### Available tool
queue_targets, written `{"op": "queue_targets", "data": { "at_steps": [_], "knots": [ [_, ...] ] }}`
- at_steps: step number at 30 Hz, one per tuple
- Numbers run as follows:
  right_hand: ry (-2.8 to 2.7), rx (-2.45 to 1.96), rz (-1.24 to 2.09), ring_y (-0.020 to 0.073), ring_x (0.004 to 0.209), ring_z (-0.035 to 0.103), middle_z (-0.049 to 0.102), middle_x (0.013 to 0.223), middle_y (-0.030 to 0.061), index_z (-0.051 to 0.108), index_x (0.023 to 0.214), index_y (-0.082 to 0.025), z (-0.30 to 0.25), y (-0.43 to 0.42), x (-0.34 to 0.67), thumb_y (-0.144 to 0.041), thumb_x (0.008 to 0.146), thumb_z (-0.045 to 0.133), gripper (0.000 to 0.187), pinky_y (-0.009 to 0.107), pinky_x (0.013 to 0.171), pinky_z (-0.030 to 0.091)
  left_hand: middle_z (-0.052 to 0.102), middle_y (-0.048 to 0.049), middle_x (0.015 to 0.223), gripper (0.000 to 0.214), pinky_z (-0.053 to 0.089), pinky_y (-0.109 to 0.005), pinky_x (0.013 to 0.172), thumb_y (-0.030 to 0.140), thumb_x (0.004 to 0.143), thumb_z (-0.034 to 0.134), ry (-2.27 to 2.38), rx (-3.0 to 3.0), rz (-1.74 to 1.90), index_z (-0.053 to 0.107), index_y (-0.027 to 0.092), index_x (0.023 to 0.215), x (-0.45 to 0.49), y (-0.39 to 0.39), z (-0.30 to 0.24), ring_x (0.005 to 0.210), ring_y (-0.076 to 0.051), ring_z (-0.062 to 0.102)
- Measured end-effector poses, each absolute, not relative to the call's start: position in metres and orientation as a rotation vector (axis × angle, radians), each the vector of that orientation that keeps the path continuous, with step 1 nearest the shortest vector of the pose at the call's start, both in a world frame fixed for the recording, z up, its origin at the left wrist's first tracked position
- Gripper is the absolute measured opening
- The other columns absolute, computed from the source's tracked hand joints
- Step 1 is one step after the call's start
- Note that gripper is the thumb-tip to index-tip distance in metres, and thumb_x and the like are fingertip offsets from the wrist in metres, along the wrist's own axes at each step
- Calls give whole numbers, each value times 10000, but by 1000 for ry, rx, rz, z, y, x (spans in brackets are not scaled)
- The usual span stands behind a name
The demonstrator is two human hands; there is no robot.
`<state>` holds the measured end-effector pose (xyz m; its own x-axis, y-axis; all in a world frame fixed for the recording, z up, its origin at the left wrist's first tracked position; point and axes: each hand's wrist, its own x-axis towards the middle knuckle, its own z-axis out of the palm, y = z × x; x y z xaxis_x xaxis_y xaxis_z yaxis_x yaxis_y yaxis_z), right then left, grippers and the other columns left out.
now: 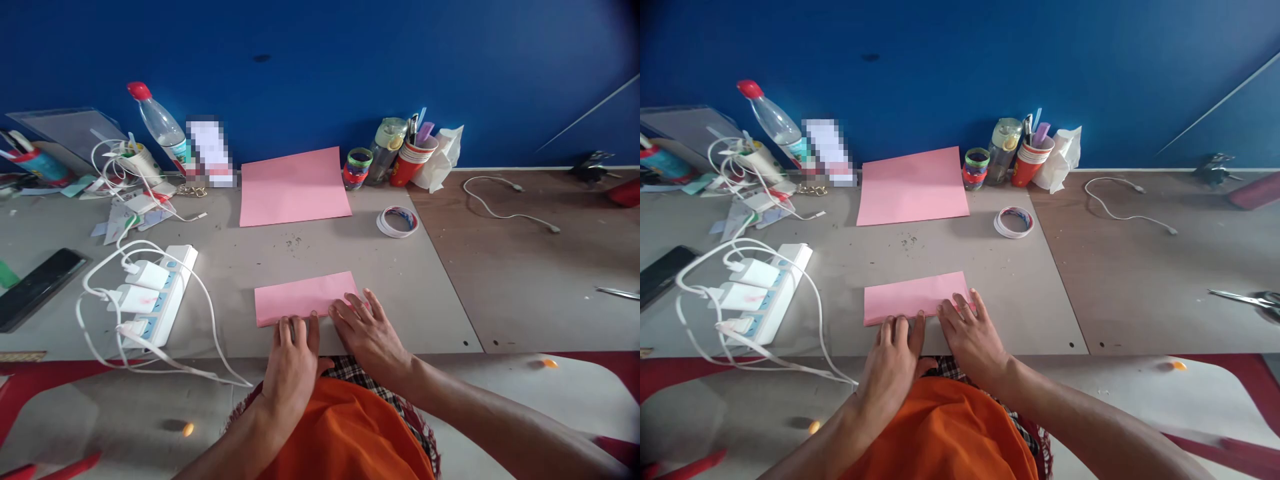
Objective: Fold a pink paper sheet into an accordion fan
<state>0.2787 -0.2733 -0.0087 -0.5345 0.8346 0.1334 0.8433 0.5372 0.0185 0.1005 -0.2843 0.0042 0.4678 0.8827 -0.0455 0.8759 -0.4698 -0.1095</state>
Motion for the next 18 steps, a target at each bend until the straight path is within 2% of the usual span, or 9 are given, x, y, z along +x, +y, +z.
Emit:
{"op": "queue_targets", "data": {
  "at_steps": [3,7,11,15,18],
  "knots": [
    [-2657,-1457,-149,321,1264,367,543,1310,114,545,1275,-137,-10,-277,289,-143,850,485,429,559,1084,212,510,-198,1093,695,494,-468,840,428,775,670,-1578,-2631,138,456,63,1326,98,-284,5,1066,-343,487],
    [-2644,-1519,-180,316,1287,355,529,1343,99,535,1289,-147,-11,-284,307,-82,807,466,491,560,1092,205,519,-172,1102,572,499,-467,849,348,801,656,-1594,-2643,135,489,119,1299,95,-282,6,1061,-314,495],
    [-2571,-1641,-183,287,1293,366,533,1349,67,537,1289,-183,-14,-291,324,-21,768,429,556,544,1104,201,527,-160,1098,577,494,-459,850,375,788,672,-1587,-2650,125,499,137,1285,93,-281,5,1038,-304,507],
    [-2531,-1687,-114,273,1286,381,543,1339,53,569,1249,-189,-15,-290,336,3,770,394,545,532,1099,224,537,-153,1086,599,487,-444,852,402,754,706,-1588,-2640,144,524,136,1260,94,-280,5,1010,-294,522],
    [-2443,-1700,-57,268,1267,409,568,1296,76,613,1174,-170,-5,-283,338,0,790,365,488,519,1081,275,541,-156,1077,667,486,-437,851,428,725,727,-1591,-2650,166,514,106,1268,94,-280,5,1000,-298,523]
  ]
}}
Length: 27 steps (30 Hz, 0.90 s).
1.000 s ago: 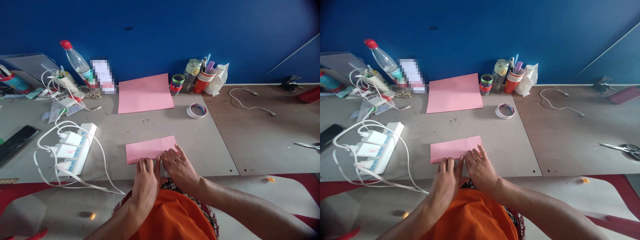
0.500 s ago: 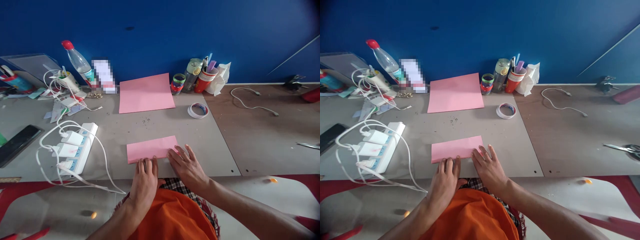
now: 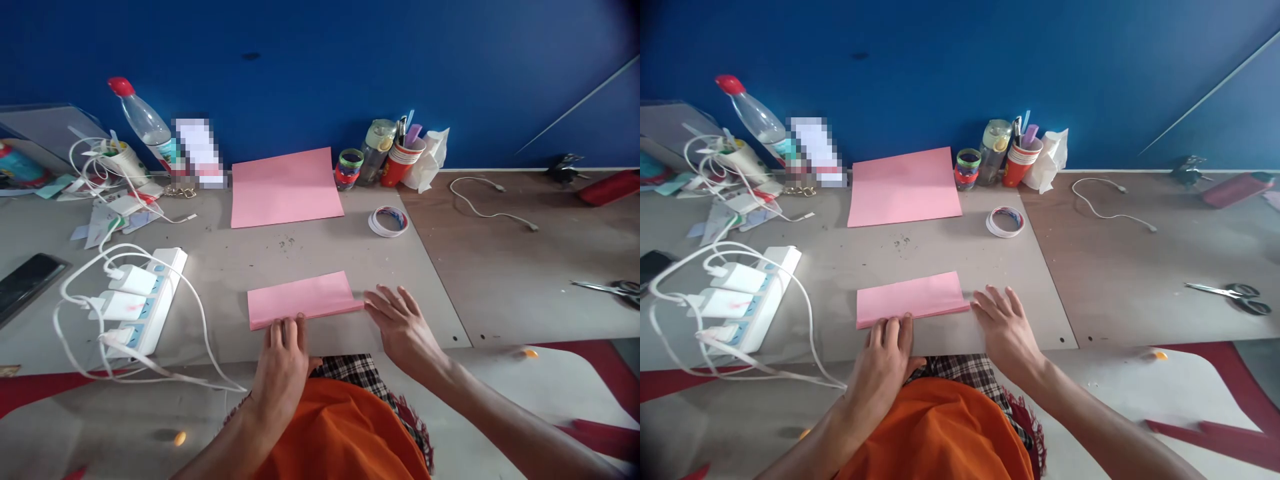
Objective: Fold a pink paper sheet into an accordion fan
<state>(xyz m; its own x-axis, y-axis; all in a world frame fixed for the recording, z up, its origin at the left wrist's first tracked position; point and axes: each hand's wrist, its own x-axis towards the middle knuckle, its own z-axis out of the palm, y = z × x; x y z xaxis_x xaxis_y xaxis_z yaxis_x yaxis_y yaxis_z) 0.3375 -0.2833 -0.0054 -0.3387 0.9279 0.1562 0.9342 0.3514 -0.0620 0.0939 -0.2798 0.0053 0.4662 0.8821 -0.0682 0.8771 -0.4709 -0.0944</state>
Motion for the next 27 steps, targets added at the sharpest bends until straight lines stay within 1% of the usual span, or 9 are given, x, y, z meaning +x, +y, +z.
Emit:
{"op": "queue_targets", "data": {
  "at_steps": [4,6,8,10,13,16,19,22,27],
  "knots": [
    [-2285,-1607,-91,256,1315,364,524,1335,135,559,1237,-122,14,-278,318,-45,841,351,454,495,1089,301,533,-171,1092,709,474,-459,866,437,709,737,-1597,-2649,141,500,77,1272,94,-280,1,1036,-316,504],
    [-2338,-1483,-31,253,1351,317,492,1370,148,521,1278,-97,17,-280,300,-75,859,359,450,483,1107,289,533,-165,1098,694,471,-462,870,433,705,742,-1606,-2634,132,510,87,1260,94,-280,-1,1036,-313,502],
    [-2424,-1377,65,258,1367,294,451,1404,165,491,1309,-68,13,-283,280,-154,891,388,439,464,1113,299,538,-154,1082,665,476,-453,861,416,723,729,-1617,-2621,133,508,95,1262,94,-280,0,1019,-303,505],
    [-2488,-1308,149,281,1365,300,430,1416,185,479,1320,-48,2,-287,265,-277,908,429,475,463,1099,333,547,-149,1050,587,490,-434,835,352,777,681,-1599,-2616,134,501,86,1268,94,-281,2,983,-288,515],
    [-2525,-1310,181,310,1353,319,426,1413,203,466,1332,-34,-15,-289,255,-369,903,467,545,482,1079,365,552,-161,1039,449,504,-414,804,195,834,574,-1534,-2591,122,507,60,1257,93,-282,3,950,-269,525],
    [-2556,-1299,177,317,1357,313,406,1424,213,454,1338,-17,-24,-289,257,-398,901,482,581,479,1081,371,557,-164,1062,429,509,-400,811,111,820,530,-1509,-2550,109,520,56,1245,90,-283,1,958,-262,531],
    [-2563,-1284,199,306,1369,292,391,1437,203,462,1338,-35,-24,-289,261,-354,902,480,540,477,1088,365,568,-144,1070,439,515,-369,825,71,790,537,-1504,-2547,75,539,66,1229,84,-283,-3,958,-246,541],
    [-2575,-1281,212,309,1374,280,379,1444,205,455,1343,-33,-23,-288,263,-311,897,478,526,487,1087,363,567,-141,1082,462,523,-351,821,101,780,589,-1526,-2585,20,530,49,1236,74,-283,-4,971,-247,542],
    [-2599,-1276,247,294,1397,225,346,1465,196,380,1399,-49,-22,-288,262,-309,900,474,570,491,1100,335,551,-153,1095,522,507,-381,857,235,798,655,-1585,-2595,-2,504,30,1253,49,-283,-4,1008,-268,530]
  ]
}}
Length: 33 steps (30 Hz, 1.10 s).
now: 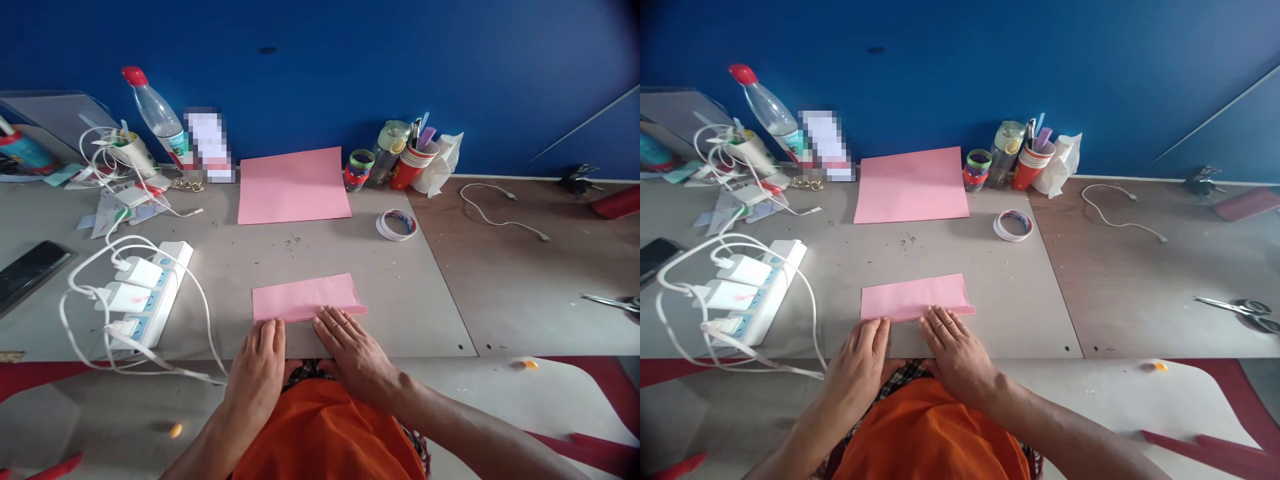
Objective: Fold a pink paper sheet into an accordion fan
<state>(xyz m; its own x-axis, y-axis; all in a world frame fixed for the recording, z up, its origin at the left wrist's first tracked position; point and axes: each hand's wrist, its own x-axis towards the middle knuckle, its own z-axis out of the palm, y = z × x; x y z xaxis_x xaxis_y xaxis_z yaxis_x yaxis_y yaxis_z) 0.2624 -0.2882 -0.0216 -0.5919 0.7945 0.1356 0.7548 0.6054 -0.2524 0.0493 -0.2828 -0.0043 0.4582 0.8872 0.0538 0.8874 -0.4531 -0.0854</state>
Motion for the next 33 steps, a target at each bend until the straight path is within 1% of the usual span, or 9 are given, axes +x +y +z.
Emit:
{"op": "queue_targets", "data": {
  "at_steps": [3,9,13,16,19,22,27,30,33],
  "knots": [
    [-2617,-1277,244,293,1395,233,344,1465,198,383,1395,-46,-22,-288,263,-316,904,471,568,480,1106,327,546,-160,1100,544,496,-392,872,298,807,655,-1560,-2591,-47,501,26,1252,38,-284,-4,1024,-279,525],
    [-2625,-1279,241,307,1383,261,347,1462,203,409,1376,-31,-21,-287,264,-354,910,469,571,471,1110,322,538,-155,1111,497,471,-396,899,292,845,602,-1545,-2590,-109,483,47,1261,33,-286,-6,1043,-280,526],
    [-2637,-1291,288,313,1377,273,339,1464,211,410,1374,-23,-18,-287,263,-334,888,508,585,474,1107,328,549,-152,1075,539,488,-399,835,377,840,601,-1575,-2570,-105,476,42,1244,16,-288,-3,1002,-285,542],
    [-2622,-1307,302,316,1378,269,340,1461,215,411,1372,-17,-18,-287,262,-298,862,550,598,475,1113,322,577,-113,987,408,498,-381,734,426,862,556,-1584,-2578,-162,546,101,1109,-2,-287,5,892,-261,574],
    [-2595,-1310,312,310,1385,256,343,1462,206,398,1384,-33,-19,-288,261,-267,850,557,605,482,1111,326,588,-83,938,222,491,-340,732,319,890,540,-1538,-2581,-451,557,136,1014,-5,-285,17,853,-215,583],
    [-2588,-1301,354,310,1385,255,342,1463,204,400,1383,-36,-19,-287,261,-265,851,548,599,487,1112,321,587,-95,1029,243,474,-346,860,203,870,568,-1429,-2627,-621,534,139,1102,13,-279,28,972,-215,568],
    [-2552,-1251,468,322,1371,283,366,1445,224,414,1367,-15,-13,-284,265,-308,859,543,601,505,1110,311,564,-111,1136,309,446,-375,949,128,873,523,-1320,-2819,-453,517,145,1181,51,-257,26,1096,-235,518],
    [-2452,-1214,550,283,1357,319,414,1418,211,417,1367,-49,-3,-278,272,-250,859,523,557,471,1081,364,585,-89,1042,202,503,-362,818,127,887,477,-1370,-2873,-271,576,166,1058,56,-243,18,959,-218,555],
    [-2338,-1269,436,266,1277,409,523,1320,164,545,1249,-123,7,-268,281,-164,860,493,395,451,1034,402,577,-79,960,174,512,-348,735,95,876,449,-1375,-2903,-72,602,165,922,55,-235,14,895,-214,552]
  ]
}}
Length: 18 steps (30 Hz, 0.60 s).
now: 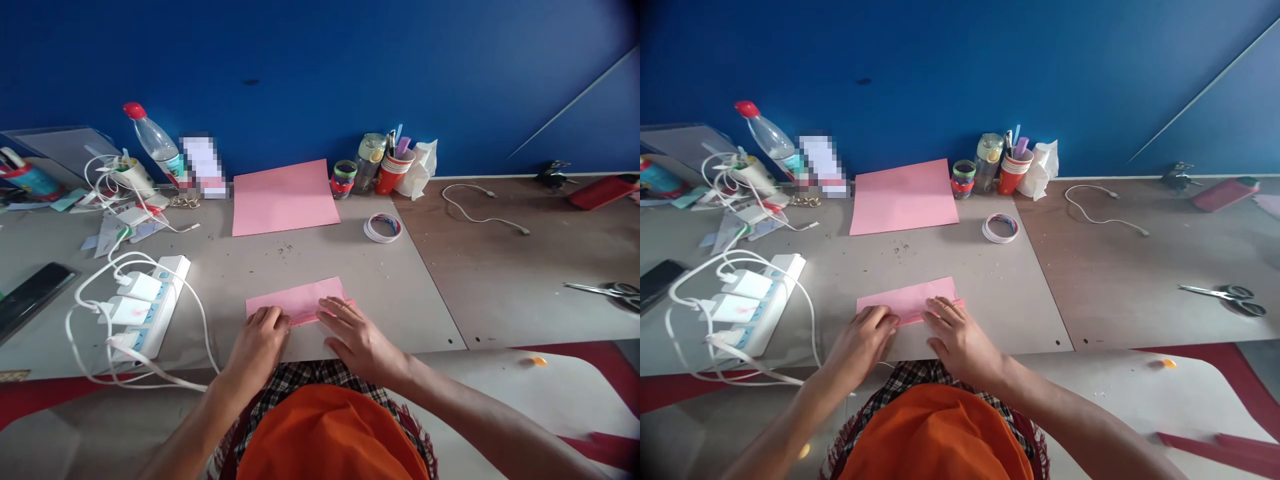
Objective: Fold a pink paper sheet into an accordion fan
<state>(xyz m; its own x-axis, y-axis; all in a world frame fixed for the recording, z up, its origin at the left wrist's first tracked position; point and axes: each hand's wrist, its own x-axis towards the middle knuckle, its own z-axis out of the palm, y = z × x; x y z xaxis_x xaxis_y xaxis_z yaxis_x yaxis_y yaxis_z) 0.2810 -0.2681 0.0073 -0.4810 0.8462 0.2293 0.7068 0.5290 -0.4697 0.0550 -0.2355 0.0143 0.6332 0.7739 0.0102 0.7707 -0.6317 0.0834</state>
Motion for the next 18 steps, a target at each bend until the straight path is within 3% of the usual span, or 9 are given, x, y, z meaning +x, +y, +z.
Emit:
{"op": "queue_targets", "data": {
  "at_steps": [5,11,14,18],
  "knots": [
    [-2411,-1381,164,260,1105,470,606,1101,105,639,1034,-184,15,-251,290,-158,847,545,211,451,993,375,567,-83,914,234,501,-351,738,-13,792,450,1244,2864,-51,601,143,878,55,-233,17,858,-216,545],
    [-2594,-1427,199,216,918,511,618,939,84,638,915,-164,14,-239,285,-199,839,584,100,386,880,384,562,-59,834,240,472,-290,658,50,861,392,1281,2751,82,604,159,827,51,-230,16,781,-184,560],
    [-2562,-1435,436,173,813,535,634,837,56,644,811,-162,29,-235,286,-160,856,534,119,332,800,387,585,-46,866,266,450,-250,642,95,888,372,1279,2502,124,624,174,863,46,-226,29,745,-145,575],
    [-2328,-1483,1173,112,702,551,649,773,-3,649,758,-176,62,-230,296,-172,805,556,105,226,636,397,629,-11,853,240,434,-218,664,183,896,409,1077,2082,29,647,190,869,41,-217,64,750,-116,589]
  ]
}}
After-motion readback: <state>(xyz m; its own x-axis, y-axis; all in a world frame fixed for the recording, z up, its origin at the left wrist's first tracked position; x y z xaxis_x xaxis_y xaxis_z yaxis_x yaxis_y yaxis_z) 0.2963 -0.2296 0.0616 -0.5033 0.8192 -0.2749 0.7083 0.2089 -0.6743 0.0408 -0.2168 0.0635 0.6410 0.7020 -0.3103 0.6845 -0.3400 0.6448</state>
